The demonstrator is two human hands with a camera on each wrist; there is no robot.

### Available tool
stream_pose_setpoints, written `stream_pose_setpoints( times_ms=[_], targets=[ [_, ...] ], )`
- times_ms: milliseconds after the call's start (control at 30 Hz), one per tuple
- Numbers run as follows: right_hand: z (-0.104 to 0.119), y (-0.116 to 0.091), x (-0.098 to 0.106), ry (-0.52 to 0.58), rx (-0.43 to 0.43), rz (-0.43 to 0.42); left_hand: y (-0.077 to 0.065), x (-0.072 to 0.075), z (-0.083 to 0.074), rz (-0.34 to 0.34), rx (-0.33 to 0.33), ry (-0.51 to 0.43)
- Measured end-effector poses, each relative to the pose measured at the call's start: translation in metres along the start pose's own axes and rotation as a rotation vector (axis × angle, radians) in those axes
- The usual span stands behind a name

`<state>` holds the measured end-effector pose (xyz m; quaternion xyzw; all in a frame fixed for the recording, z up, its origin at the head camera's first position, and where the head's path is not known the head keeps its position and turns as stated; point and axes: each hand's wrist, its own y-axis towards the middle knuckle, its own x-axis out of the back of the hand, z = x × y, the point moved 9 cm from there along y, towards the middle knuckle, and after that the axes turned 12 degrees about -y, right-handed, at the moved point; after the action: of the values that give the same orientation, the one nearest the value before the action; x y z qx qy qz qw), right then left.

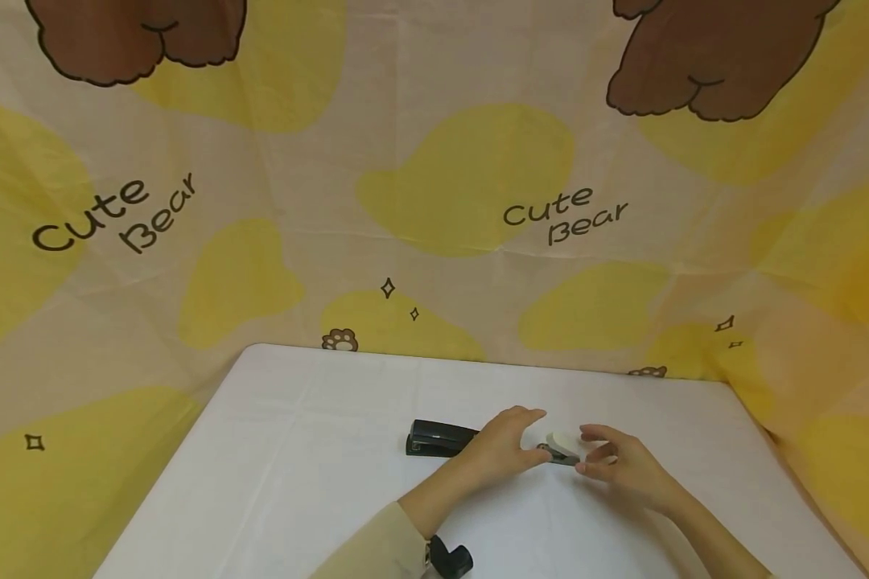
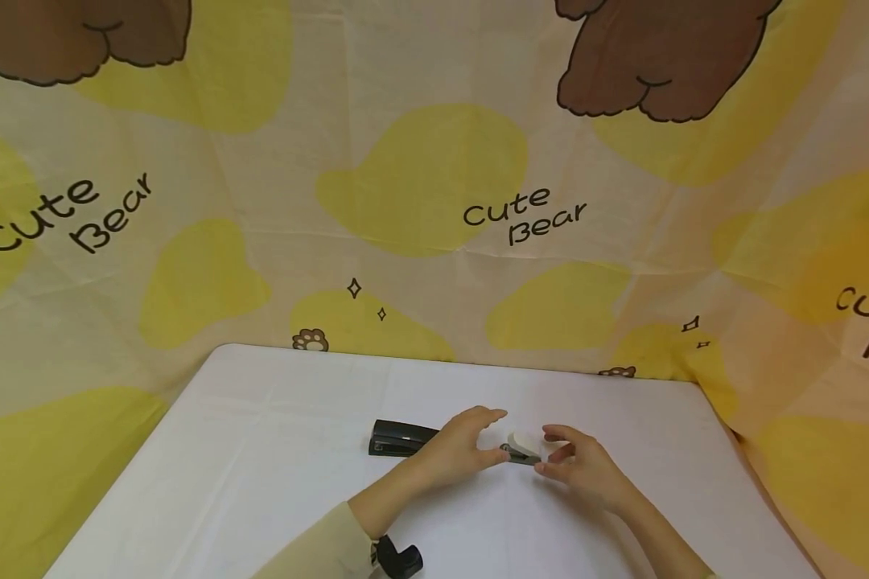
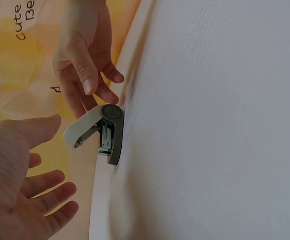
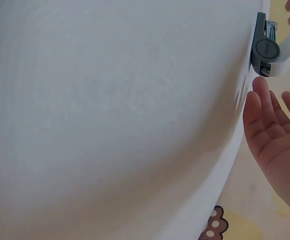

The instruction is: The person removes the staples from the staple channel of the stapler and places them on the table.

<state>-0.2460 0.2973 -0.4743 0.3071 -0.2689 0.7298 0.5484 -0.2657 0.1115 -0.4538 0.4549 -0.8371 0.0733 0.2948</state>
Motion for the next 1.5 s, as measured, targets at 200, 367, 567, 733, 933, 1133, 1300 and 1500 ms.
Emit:
stream_pose_setpoints(
  times_ms=[200,367,567,733,933,1133,1300,1500],
  targets=[
    [-0.002,0.004,-0.006,0.027,0.01,0.029,0.006,-0.009,0.004,-0.009,0.025,-0.124],
    [-0.001,0.006,-0.01,0.002,0.024,0.044,0.009,-0.014,0.009,-0.017,0.034,-0.183],
    [0.001,0.007,-0.011,-0.003,0.043,0.048,0.012,-0.016,0.019,-0.06,0.05,-0.299],
    [-0.001,0.009,-0.013,-0.007,0.029,0.043,0.014,-0.019,0.023,-0.069,0.042,-0.36],
    [-0.005,0.009,-0.013,0.002,-0.008,0.042,0.016,-0.019,0.02,-0.071,0.024,-0.345],
    [-0.005,0.007,-0.014,0.014,-0.015,0.051,0.014,-0.018,0.021,-0.077,0.043,-0.347],
    [-0.005,0.006,-0.016,0.006,-0.007,0.057,0.012,-0.018,0.02,-0.064,0.036,-0.327],
    [-0.005,0.004,-0.018,0.009,-0.004,0.071,0.008,-0.018,0.019,-0.049,0.044,-0.324]
  ],
)
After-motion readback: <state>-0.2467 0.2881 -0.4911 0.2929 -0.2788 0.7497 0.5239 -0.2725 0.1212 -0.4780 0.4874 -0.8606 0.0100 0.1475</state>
